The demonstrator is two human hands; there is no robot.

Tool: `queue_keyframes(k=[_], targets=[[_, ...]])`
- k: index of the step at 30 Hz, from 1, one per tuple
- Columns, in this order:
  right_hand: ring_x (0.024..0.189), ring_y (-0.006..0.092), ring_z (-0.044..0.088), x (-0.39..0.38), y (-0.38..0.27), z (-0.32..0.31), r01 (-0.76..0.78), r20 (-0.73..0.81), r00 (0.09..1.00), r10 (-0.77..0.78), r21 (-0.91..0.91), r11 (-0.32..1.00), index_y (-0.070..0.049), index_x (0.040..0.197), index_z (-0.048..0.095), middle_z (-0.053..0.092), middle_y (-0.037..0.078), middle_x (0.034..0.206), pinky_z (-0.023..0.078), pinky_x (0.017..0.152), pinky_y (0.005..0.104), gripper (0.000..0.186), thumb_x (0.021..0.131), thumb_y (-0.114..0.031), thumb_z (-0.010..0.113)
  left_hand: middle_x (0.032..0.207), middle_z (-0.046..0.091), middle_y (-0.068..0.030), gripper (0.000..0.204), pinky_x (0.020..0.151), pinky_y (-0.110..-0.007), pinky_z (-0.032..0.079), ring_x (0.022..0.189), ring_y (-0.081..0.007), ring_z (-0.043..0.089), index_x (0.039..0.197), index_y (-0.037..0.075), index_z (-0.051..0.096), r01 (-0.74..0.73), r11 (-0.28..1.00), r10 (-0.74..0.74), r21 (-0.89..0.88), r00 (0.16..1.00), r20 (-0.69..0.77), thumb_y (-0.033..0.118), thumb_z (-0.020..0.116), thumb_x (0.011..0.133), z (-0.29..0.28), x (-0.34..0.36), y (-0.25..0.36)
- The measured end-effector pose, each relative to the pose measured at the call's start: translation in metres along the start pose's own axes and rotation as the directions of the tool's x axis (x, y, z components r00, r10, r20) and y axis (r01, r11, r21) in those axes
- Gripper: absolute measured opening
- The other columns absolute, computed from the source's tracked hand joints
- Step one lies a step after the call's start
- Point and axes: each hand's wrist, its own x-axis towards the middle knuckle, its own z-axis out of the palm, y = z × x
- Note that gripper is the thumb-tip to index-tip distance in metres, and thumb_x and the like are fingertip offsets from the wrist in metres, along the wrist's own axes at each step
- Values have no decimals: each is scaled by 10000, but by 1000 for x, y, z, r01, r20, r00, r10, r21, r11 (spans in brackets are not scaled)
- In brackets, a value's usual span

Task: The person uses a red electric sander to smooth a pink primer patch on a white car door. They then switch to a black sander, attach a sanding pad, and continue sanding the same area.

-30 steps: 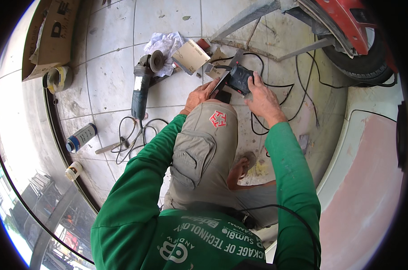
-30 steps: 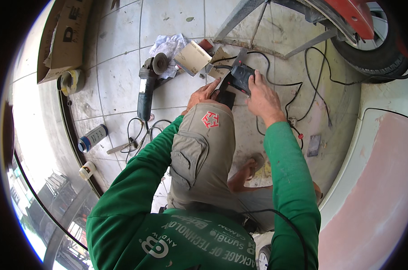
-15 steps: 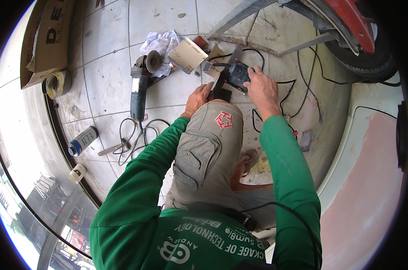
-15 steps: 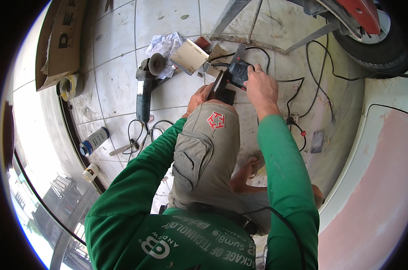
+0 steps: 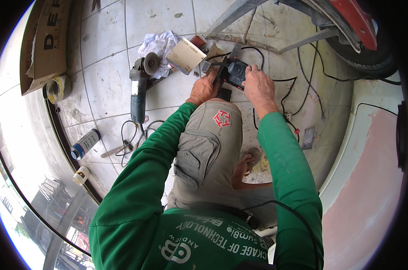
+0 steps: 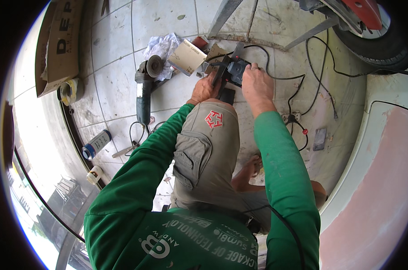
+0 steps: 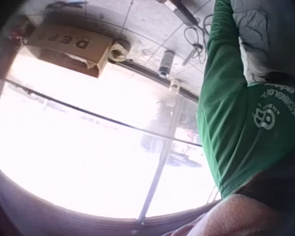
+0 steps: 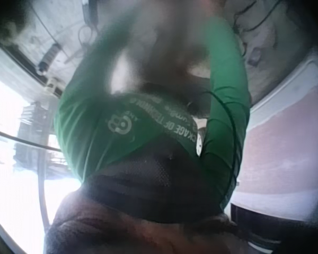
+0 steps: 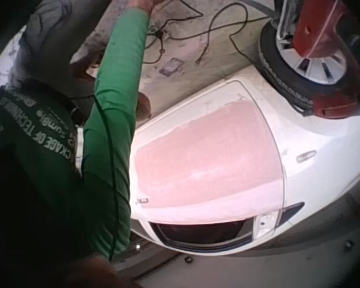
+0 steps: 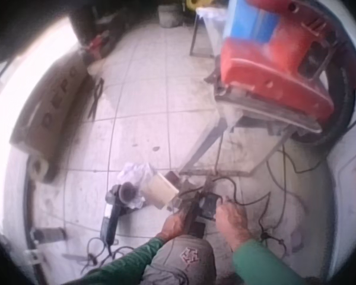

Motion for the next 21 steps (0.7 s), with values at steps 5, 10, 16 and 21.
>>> queue_keyframes(k=[5,10,16,21], targets=[[1164,339,686,-8,6,3,25,-35,999,-23,66,997,-18,1436,592,611,156,1336,585,964,461,530,974,-240,728,1181,705,-265,587,840,-528,587,996,-459,707,1490,123,500,-33,997,30,-73,999,-35,218,697,945,0,-9,-1],[1163,283,671,-9,3,0,59,-91,994,-56,31,998,6,1358,642,647,134,1286,592,952,385,487,947,-231,751,1196,709,-261,592,848,-528,587,988,-459,712,1489,138,508,10,1000,-10,-2,1000,8,233,703,938,18,-16,-26],[1196,288,655,-10,5,6,53,-102,994,-49,43,998,10,1368,635,634,140,1315,581,986,380,498,948,-233,748,974,749,-231,436,765,-531,587,887,-445,728,1356,120,596,49,997,-49,68,999,5,301,677,968,14,2,-9],[1218,295,650,-10,2,4,52,-96,994,-46,59,997,13,1365,632,635,131,1305,597,970,398,476,960,-216,733,890,744,-238,377,736,-550,581,831,-464,722,1301,116,628,74,994,-71,83,996,-45,297,664,972,20,1,-14]])
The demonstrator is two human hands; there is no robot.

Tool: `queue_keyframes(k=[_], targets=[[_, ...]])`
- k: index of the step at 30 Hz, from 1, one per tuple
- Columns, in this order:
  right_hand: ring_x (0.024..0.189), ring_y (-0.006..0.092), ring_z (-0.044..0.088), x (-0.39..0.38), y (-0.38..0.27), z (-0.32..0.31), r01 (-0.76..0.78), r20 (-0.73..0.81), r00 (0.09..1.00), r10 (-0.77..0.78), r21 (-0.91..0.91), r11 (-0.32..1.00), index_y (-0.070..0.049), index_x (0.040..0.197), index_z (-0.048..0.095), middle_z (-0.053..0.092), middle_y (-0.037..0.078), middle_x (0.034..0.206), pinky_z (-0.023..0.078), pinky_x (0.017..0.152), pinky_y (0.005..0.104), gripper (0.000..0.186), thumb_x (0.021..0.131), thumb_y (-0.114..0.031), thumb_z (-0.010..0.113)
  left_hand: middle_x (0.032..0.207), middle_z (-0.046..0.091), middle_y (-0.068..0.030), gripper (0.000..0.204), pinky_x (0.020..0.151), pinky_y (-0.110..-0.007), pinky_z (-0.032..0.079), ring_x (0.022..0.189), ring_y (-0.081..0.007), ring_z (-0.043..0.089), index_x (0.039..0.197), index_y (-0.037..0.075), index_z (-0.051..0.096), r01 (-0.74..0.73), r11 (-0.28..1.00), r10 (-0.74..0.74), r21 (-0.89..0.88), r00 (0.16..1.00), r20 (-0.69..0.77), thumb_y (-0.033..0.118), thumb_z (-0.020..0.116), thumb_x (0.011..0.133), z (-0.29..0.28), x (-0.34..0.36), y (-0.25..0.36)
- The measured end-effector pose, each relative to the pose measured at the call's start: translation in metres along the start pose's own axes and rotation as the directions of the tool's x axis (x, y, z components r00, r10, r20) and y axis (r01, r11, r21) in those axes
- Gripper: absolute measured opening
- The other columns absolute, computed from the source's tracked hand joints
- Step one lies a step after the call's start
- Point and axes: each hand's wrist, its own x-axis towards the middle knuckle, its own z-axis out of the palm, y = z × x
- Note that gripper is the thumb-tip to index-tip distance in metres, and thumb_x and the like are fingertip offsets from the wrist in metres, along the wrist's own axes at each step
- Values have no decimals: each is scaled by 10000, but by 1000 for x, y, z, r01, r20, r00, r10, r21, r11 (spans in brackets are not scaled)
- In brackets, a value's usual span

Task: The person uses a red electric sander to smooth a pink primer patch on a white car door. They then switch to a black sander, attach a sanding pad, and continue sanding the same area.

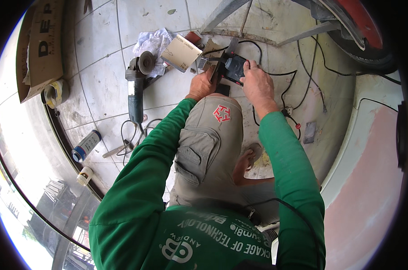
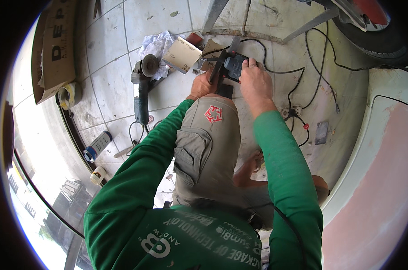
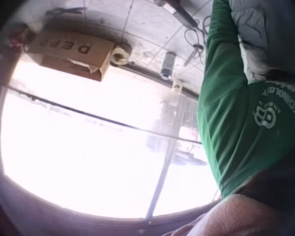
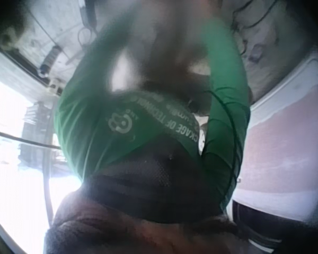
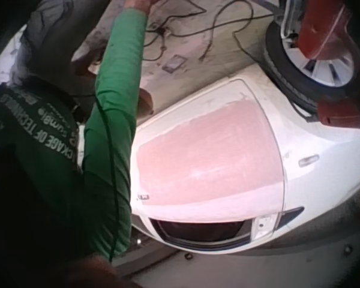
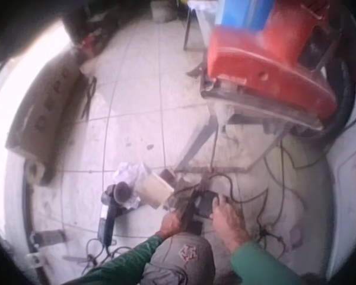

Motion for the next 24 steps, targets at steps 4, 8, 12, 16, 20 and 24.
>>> queue_keyframes(k=[4,8,12,16,20,24], targets=[[1203,304,660,-1,1,-4,-37,12,999,37,37,999,14,1348,636,633,138,1294,609,944,419,431,977,-193,713,887,735,-261,339,737,-572,575,831,-477,716,1264,111,645,-1,1000,2,-20,999,41,280,650,971,-10,-1,5],[1178,316,669,0,-1,-1,-52,8,999,52,38,998,9,1351,631,633,144,1279,605,942,432,423,982,-183,708,880,730,-264,342,742,-578,568,841,-481,713,1230,98,654,45,998,-41,-47,996,80,307,662,960,-9,-4,4],[1162,349,684,-1,-5,-7,-68,49,997,67,32,997,-17,1431,588,610,159,1348,591,957,459,488,998,-217,692,876,734,-250,383,728,-559,563,845,-471,718,1243,111,654,45,996,-34,-78,990,136,342,684,940,-22,-21,6],[1155,366,691,1,-2,-3,-70,65,996,67,42,997,-31,1473,565,595,167,1386,584,963,474,524,1006,-237,686,855,734,-240,427,717,-542,562,834,-460,724,1272,117,652,60,990,-30,-128,975,221,358,693,922,-33,-63,4],[1157,355,689,2,2,2,-45,33,998,44,40,998,-14,1445,577,606,164,1356,589,957,464,505,1002,-226,691,974,737,-254,551,753,-518,581,912,-449,730,1390,88,572,102,994,-91,-30,961,262,338,691,913,-36,-91,7],[1155,336,683,0,1,0,-25,0,1000,25,44,999,24,1375,612,630,160,1295,600,936,451,446,996,-196,694,1074,731,-257,578,778,-515,586,951,-448,729,1442,106,540,-51,990,50,-132,999,-9,318,687,925,-29,-94,-1]])
